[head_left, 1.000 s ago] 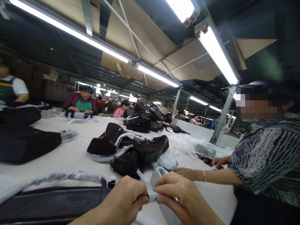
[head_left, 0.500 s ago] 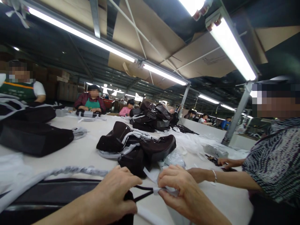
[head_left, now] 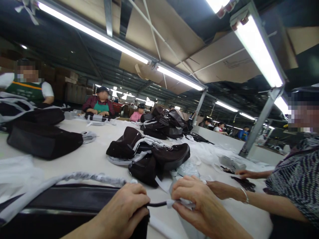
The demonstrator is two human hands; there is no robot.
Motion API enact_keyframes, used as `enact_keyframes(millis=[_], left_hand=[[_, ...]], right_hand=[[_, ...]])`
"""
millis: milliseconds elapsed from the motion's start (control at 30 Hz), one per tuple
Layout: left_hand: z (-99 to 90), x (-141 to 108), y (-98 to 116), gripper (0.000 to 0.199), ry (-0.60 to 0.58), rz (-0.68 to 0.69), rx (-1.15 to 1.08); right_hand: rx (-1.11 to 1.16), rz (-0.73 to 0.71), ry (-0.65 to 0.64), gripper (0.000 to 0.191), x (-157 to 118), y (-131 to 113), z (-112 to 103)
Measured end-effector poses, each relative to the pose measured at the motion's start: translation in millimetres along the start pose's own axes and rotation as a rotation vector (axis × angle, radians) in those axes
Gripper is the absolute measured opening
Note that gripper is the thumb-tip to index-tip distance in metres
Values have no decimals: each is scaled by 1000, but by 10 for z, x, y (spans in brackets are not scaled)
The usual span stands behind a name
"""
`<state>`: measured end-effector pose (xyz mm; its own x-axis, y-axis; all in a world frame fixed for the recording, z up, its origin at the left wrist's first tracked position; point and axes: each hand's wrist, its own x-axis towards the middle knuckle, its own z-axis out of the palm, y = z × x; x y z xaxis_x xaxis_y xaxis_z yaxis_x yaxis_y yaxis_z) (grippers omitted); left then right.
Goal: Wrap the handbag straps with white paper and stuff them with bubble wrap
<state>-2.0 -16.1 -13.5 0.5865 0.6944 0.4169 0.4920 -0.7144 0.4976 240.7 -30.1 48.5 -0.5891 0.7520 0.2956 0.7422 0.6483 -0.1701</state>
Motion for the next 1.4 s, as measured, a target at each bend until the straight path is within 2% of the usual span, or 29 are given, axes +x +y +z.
enact_keyframes(millis=[100,233,267,400,500,633,767,900,1033,1133,1200,1233,1300,1400], left_hand=[[31,-21,-25,19,-3,-41,-17],[62,-50,-38,43,37,-118,-61],[54,-57,-32,44,41,-129,-82],[-84,-87,61,40,0,-147,-134],[-223,-120,157,35,-15,-158,10],[-257,-142,176,22,14,-165,103],[-173,-127,99,24,94,-125,16],[-153,-120,70,26,89,-77,-57],[-130,-95,51,12,100,-50,-39],[-84,-48,0,14,118,-25,-52],[-57,-15,-38,16,118,-34,-50],[-48,-1,-55,16,119,-43,-46],[-40,17,-84,17,122,-58,-43],[-52,24,-114,18,128,-81,-60]], right_hand=[[-35,-7,-22,11,60,-91,49],[-61,-29,-51,9,196,-280,178],[-72,-23,-62,8,229,-328,208],[-113,71,-156,11,320,-459,279],[-134,126,-196,11,334,-472,296],[-106,106,-145,12,309,-429,322],[-45,46,-60,14,303,-381,369],[6,3,-3,14,356,-344,427],[-75,22,-34,13,409,-365,474],[-183,39,-70,8,427,-419,464],[-160,25,-59,8,419,-435,389],[-107,7,-16,16,402,-426,328],[52,-15,169,27,321,-369,186],[395,116,628,12,81,-222,109]])
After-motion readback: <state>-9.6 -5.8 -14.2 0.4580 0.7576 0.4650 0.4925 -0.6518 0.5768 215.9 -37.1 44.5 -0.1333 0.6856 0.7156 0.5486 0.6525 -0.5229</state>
